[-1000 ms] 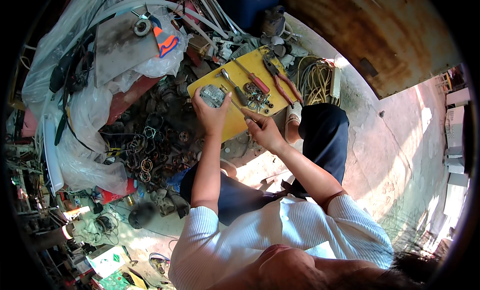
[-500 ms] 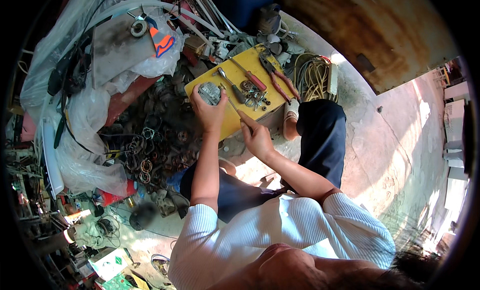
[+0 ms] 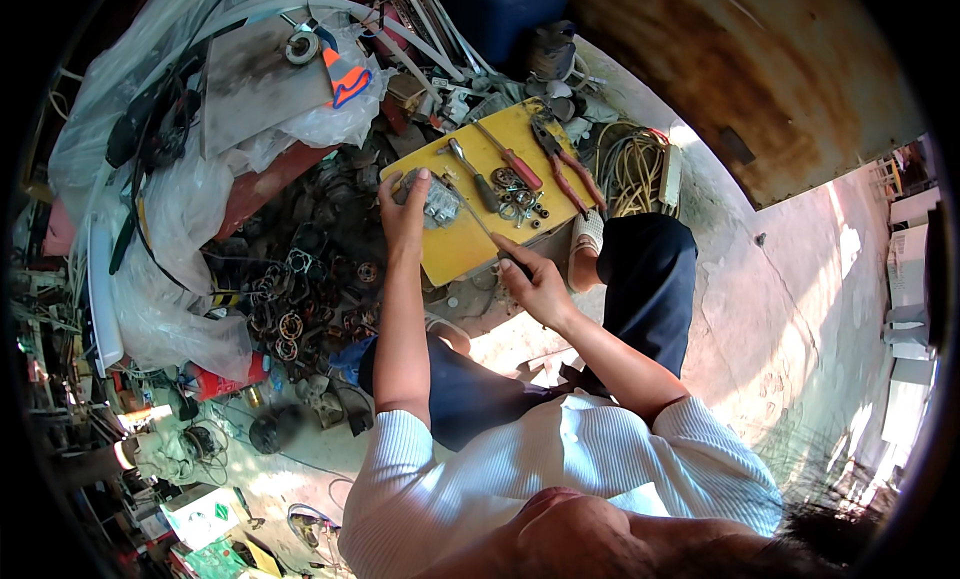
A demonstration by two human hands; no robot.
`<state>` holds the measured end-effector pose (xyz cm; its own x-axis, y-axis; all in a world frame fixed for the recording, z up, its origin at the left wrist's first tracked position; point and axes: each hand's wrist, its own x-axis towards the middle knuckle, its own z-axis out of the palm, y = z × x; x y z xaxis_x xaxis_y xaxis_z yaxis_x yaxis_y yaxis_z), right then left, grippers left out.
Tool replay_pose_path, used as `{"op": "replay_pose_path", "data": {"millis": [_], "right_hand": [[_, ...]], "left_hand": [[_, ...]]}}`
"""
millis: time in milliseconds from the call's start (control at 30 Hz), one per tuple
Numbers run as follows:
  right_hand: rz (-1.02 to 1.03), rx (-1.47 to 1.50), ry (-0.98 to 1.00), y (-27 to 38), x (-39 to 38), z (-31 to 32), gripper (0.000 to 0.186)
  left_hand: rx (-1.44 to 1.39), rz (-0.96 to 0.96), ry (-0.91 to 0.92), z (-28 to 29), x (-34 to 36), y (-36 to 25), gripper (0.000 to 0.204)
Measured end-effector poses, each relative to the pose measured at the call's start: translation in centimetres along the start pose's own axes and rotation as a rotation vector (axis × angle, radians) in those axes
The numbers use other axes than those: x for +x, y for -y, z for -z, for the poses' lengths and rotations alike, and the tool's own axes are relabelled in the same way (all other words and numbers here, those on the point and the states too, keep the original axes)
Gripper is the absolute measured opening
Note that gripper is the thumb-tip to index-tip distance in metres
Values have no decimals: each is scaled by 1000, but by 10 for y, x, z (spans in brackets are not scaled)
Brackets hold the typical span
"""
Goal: The person disassembles a mechanical component using a screwdriver and a wrench to remove small parts and screws.
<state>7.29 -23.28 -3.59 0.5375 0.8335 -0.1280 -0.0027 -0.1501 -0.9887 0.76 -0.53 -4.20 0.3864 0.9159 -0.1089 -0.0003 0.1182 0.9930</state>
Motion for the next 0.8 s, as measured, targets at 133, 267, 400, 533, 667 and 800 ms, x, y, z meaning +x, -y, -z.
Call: {"op": "replay_pose_path", "data": {"millis": [133, 267, 400, 533, 667, 800], "right_hand": [[-64, 109, 33, 4, -1, 6, 44], [-155, 146, 79, 9, -2, 12, 44], [-210, 235, 81, 13, 4, 14, 45], [-261, 260, 101, 18, 10, 22, 45], [-207, 253, 91, 28, 9, 15, 44], [-196, 266, 59, 26, 4, 13, 44]], "left_hand": [[-104, 188, 78, 4, -5, -7, 81], [-75, 312, 218, 9, 0, -2, 80], [144, 79, 312, 3, -10, 5, 73], [410, -48, 231, -2, -15, -15, 66], [536, -253, 206, 15, 18, -1, 65], [459, 0, 161, 17, 26, 3, 71]]}}
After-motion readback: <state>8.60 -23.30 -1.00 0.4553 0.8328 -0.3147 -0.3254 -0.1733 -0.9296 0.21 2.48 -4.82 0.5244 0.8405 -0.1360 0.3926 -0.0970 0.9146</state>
